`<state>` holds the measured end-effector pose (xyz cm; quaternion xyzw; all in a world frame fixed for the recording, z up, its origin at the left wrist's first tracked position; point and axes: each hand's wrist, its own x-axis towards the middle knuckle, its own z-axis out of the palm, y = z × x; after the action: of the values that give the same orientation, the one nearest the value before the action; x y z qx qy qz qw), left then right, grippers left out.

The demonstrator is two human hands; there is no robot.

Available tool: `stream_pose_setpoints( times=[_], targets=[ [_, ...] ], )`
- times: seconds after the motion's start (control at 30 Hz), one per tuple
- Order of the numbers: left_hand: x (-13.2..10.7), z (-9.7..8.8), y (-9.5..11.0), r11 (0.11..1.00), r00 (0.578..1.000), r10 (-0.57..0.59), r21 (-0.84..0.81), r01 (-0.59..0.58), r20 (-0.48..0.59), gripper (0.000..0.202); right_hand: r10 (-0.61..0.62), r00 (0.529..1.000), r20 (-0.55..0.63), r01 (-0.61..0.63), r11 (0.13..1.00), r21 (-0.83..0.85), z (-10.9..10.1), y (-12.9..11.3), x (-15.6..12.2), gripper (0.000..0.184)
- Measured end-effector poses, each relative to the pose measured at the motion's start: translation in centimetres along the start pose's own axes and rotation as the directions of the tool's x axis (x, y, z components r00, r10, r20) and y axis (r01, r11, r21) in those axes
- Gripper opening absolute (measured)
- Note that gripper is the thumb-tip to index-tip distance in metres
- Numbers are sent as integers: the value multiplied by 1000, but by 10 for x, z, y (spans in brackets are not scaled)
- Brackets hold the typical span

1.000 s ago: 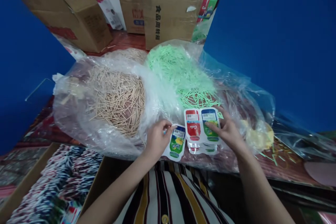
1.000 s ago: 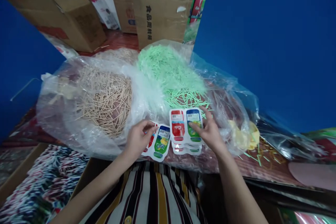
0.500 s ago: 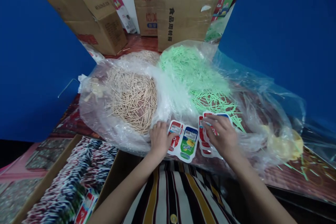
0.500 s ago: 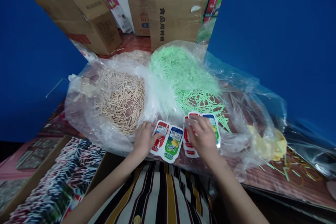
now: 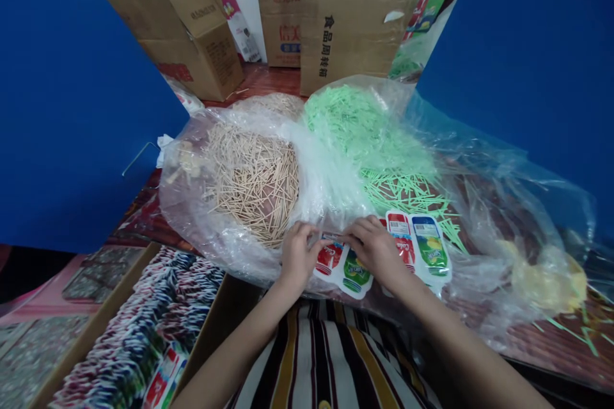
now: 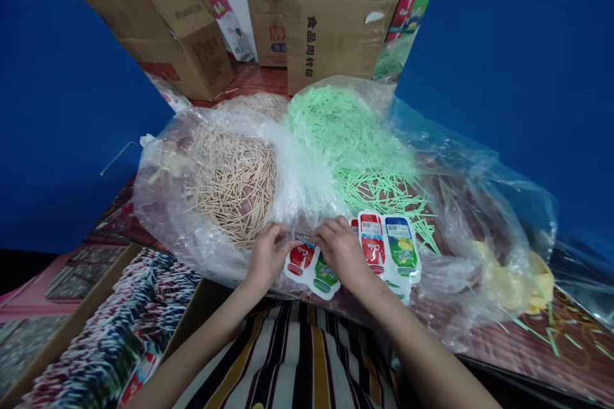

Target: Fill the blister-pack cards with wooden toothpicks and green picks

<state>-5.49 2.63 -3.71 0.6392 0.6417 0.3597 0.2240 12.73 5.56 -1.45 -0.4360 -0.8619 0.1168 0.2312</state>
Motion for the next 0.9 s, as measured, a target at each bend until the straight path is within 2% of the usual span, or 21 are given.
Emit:
stream_pose_setpoints(
  times=[0.13, 0.3, 0.37, 0.47, 0.53, 0.6, 0.7, 0.8, 0.9],
  targets=[
    [8, -3, 5, 995, 1000, -2, -102, 1, -10, 13, -56, 997, -45, 57, 998, 18, -9, -1, 3, 22],
    [11, -10, 17, 927, 998, -54, -371, 61, 28, 18, -72, 992, -100, 69, 997, -29, -21, -6, 7, 20],
    [11, -13, 20, 938, 999, -32, -346, 30, 1, 19, -84, 991, -106, 79, 996, -47, -23, -6, 12, 21],
    [14, -14, 17, 987, 996, 65, -141, -74, -64, 21, -99, 993, -70, 88, 985, -146, -20, -4, 23, 20],
    [17, -11, 10, 991, 989, 131, 4, -131, -68, 21, -107, 993, -43, 94, 966, -242, -15, -2, 30, 26],
    [21, -6, 2, 983, 984, 171, 77, -167, -52, 22, -129, 991, -42, 110, 947, -303, -9, 0, 35, 31],
    [23, -2, -5, 982, 980, 189, 47, -186, -70, 24, -259, 964, -64, 226, 921, -318, -3, 2, 37, 22],
    [22, -6, -2, 972, 958, 220, -36, -230, -187, 21, -384, 908, -166, 334, 904, -267, -2, 2, 35, 23],
    [18, -14, 8, 956, 924, 239, -97, -278, -297, 15, -333, 898, -287, 326, 943, -72, -7, -3, 36, 18]
  ],
)
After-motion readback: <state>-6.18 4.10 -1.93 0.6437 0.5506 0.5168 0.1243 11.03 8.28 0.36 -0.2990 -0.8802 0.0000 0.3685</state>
